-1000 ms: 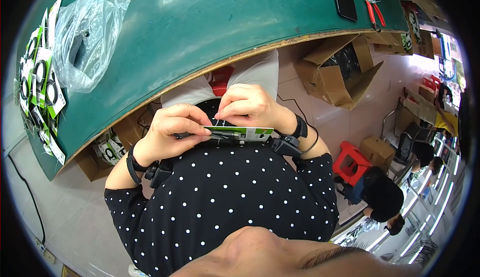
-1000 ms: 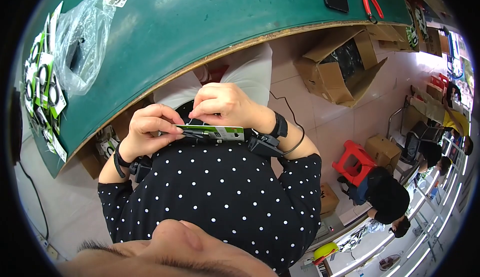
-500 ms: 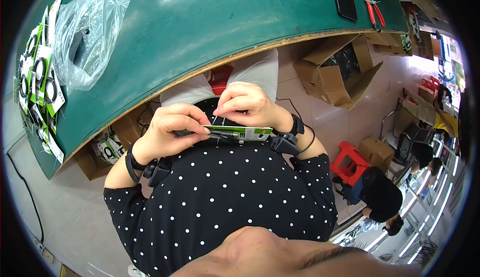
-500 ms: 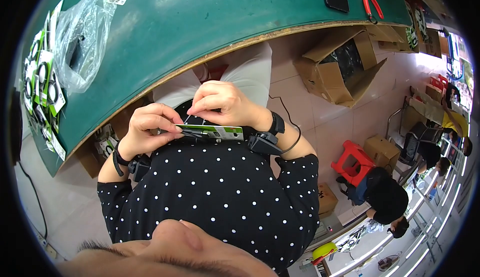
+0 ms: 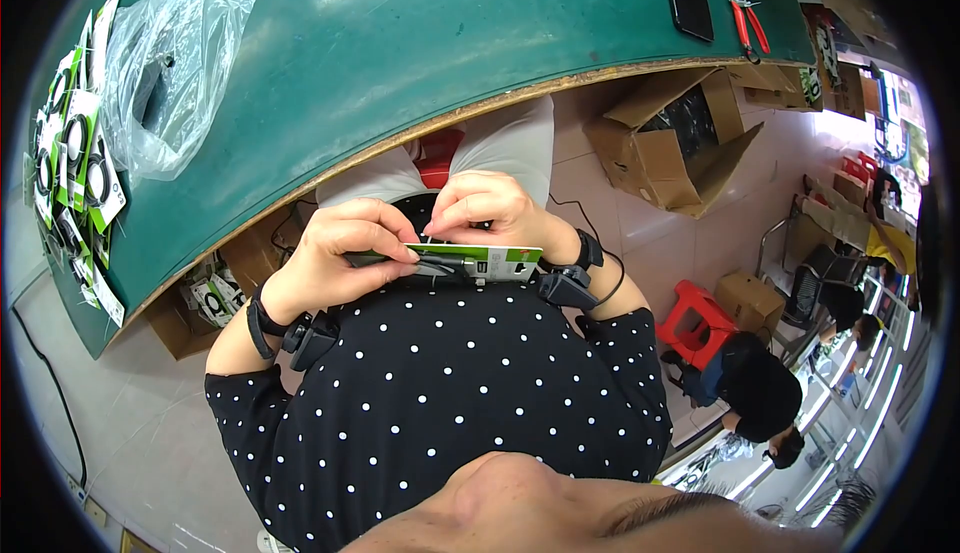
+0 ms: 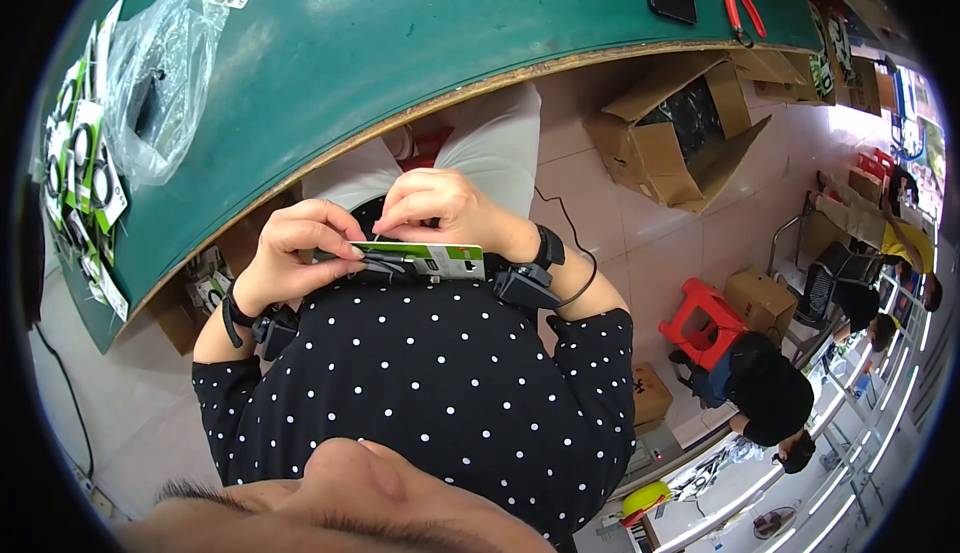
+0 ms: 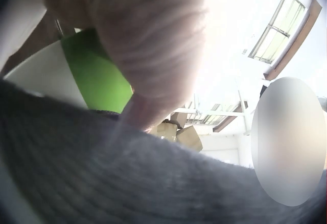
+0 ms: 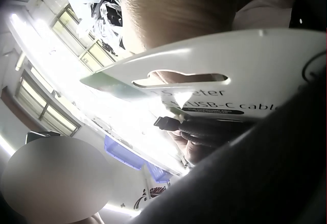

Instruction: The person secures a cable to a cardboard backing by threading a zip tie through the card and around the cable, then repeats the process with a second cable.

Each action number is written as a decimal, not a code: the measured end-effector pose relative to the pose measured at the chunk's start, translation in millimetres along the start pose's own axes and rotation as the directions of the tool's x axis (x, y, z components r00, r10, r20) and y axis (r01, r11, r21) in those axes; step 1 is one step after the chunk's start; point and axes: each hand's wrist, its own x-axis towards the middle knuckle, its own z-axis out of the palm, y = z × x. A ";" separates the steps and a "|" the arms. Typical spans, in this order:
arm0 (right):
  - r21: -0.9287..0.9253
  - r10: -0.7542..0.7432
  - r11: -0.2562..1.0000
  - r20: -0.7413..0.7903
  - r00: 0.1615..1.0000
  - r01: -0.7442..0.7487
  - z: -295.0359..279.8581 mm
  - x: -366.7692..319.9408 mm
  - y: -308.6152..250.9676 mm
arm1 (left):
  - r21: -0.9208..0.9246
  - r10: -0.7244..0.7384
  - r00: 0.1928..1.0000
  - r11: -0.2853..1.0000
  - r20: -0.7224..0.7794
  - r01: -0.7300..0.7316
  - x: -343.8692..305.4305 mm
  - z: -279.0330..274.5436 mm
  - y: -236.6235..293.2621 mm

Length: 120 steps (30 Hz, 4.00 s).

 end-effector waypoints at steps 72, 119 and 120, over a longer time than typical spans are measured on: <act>0.709 0.619 0.574 -0.047 0.784 -0.411 -9.5 67.8 -54.6 | 0.888 0.683 0.708 0.422 -0.179 -0.182 40.3 -1.5 18.8; 0.432 0.501 0.797 -0.084 0.861 -0.422 -3.3 45.4 -47.6 | -0.614 -0.689 0.723 0.592 -0.050 0.522 20.8 -11.2 6.7; 0.398 0.491 0.822 -0.134 0.861 -0.407 -1.0 44.8 -46.8 | -0.634 -0.698 0.715 0.564 -0.024 0.529 19.3 -10.3 4.2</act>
